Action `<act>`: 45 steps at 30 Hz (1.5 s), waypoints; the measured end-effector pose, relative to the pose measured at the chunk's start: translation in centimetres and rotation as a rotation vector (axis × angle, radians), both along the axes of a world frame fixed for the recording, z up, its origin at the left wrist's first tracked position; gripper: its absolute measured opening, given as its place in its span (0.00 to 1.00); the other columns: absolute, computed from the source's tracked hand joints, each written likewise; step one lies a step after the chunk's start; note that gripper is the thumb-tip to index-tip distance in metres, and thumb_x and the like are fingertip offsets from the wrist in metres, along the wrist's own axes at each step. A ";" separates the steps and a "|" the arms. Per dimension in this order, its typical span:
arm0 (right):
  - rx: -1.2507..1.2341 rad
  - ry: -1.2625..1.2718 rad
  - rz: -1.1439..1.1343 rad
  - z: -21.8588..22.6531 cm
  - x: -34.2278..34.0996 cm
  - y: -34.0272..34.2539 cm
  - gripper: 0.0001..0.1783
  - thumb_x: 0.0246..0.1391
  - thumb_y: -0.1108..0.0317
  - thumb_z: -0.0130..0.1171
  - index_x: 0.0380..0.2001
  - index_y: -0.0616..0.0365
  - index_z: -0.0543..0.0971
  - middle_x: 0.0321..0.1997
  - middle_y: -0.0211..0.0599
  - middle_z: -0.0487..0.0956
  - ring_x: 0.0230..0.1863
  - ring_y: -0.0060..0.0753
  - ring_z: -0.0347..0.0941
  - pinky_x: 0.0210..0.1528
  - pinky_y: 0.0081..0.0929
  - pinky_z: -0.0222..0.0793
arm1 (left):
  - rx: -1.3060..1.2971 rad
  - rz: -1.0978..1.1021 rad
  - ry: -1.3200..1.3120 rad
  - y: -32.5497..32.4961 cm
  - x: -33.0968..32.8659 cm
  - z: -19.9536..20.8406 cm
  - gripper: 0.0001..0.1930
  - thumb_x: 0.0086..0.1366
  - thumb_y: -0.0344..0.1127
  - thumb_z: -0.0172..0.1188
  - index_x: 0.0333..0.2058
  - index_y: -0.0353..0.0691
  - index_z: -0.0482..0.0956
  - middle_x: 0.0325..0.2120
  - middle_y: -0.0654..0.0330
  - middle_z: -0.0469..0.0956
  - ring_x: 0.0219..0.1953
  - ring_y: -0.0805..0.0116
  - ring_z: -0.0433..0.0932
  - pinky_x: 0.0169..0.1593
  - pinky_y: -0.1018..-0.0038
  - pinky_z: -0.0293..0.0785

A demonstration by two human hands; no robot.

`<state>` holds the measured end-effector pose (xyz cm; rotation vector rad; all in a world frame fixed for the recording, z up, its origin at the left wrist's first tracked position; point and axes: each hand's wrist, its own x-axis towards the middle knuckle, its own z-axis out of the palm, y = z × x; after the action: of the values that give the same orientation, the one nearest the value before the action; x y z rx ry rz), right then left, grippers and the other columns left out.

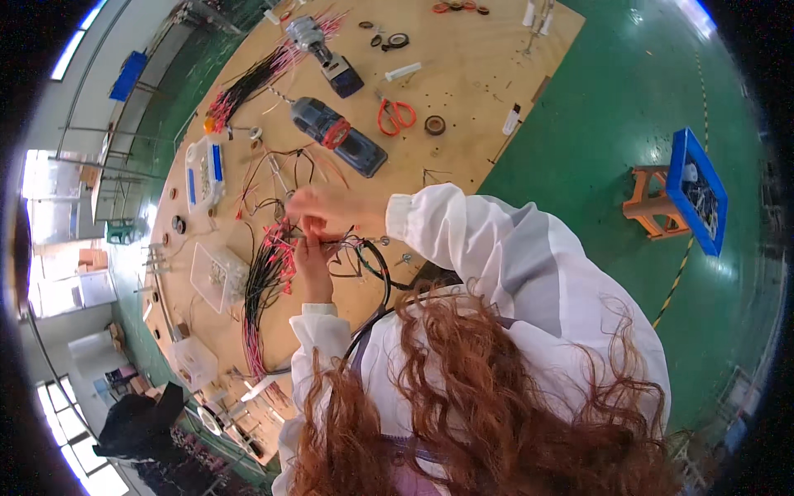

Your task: Measure and cut wires to assemble a complex wiring harness at an industrial workbench.

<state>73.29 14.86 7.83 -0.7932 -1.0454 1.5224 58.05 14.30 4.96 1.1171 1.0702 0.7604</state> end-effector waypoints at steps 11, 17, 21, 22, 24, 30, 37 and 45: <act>0.341 -0.953 0.132 -7.7 0.9 0.2 0.20 0.52 0.52 0.47 0.22 0.60 0.72 0.17 0.45 0.71 0.22 0.44 0.69 0.25 0.35 0.61 | -0.265 0.282 -0.422 -1.9 -2.5 -1.9 0.16 0.66 0.42 0.38 0.32 0.34 0.69 0.33 0.50 0.75 0.38 0.59 0.75 0.42 0.69 0.72; 0.202 -0.957 0.203 -2.6 3.4 0.1 0.20 0.53 0.54 0.46 0.21 0.60 0.74 0.19 0.42 0.73 0.22 0.43 0.70 0.26 0.34 0.62 | -0.356 0.316 -0.666 -1.5 -3.1 -3.0 0.17 0.66 0.43 0.36 0.32 0.36 0.69 0.37 0.52 0.74 0.44 0.60 0.72 0.48 0.68 0.69; 0.150 -0.783 0.176 -2.8 4.4 -0.5 0.21 0.54 0.54 0.46 0.21 0.62 0.73 0.17 0.36 0.74 0.20 0.32 0.71 0.26 0.29 0.63 | -0.421 0.369 -0.649 -0.9 -2.7 -3.3 0.16 0.66 0.43 0.37 0.30 0.39 0.68 0.36 0.54 0.74 0.41 0.62 0.73 0.47 0.68 0.69; 0.149 -0.783 0.184 -2.6 4.3 -0.6 0.21 0.54 0.54 0.46 0.21 0.62 0.73 0.17 0.36 0.74 0.20 0.32 0.71 0.26 0.29 0.63 | -0.437 0.374 -0.641 -0.8 -2.5 -3.4 0.15 0.66 0.43 0.37 0.30 0.39 0.68 0.36 0.54 0.75 0.41 0.62 0.73 0.46 0.69 0.70; -0.046 -0.619 0.144 -2.0 4.0 -0.8 0.22 0.55 0.54 0.45 0.19 0.62 0.72 0.15 0.30 0.73 0.20 0.24 0.70 0.24 0.24 0.62 | -0.454 0.416 -0.625 -0.6 -2.4 -3.7 0.15 0.66 0.43 0.37 0.30 0.40 0.69 0.35 0.55 0.75 0.39 0.63 0.74 0.45 0.69 0.71; -0.370 -0.074 0.026 -6.5 2.7 -0.5 0.19 0.53 0.53 0.49 0.15 0.52 0.67 0.16 0.26 0.71 0.19 0.18 0.66 0.24 0.15 0.61 | -0.386 0.431 -0.602 -0.4 -1.4 -3.4 0.15 0.65 0.45 0.39 0.31 0.39 0.68 0.33 0.55 0.75 0.36 0.64 0.75 0.42 0.70 0.72; -0.508 0.199 -0.097 -6.2 2.6 0.4 0.18 0.51 0.54 0.53 0.14 0.50 0.65 0.20 0.29 0.72 0.27 0.25 0.72 0.37 0.22 0.66 | -0.275 0.220 -0.342 -2.7 -1.3 -4.6 0.13 0.63 0.43 0.46 0.39 0.41 0.69 0.39 0.65 0.71 0.44 0.72 0.68 0.43 0.80 0.63; -0.535 0.268 0.041 -5.5 2.8 -1.4 0.16 0.53 0.51 0.48 0.30 0.52 0.69 0.30 0.28 0.74 0.36 0.23 0.71 0.42 0.25 0.63 | -0.151 0.044 -0.067 -5.4 -0.6 -7.3 0.10 0.61 0.29 0.48 0.40 0.34 0.69 0.32 0.63 0.73 0.35 0.76 0.72 0.39 0.80 0.66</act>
<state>76.07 13.47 2.32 -0.8974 -0.4578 1.9154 57.40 8.94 -2.33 0.9363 1.0800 0.7347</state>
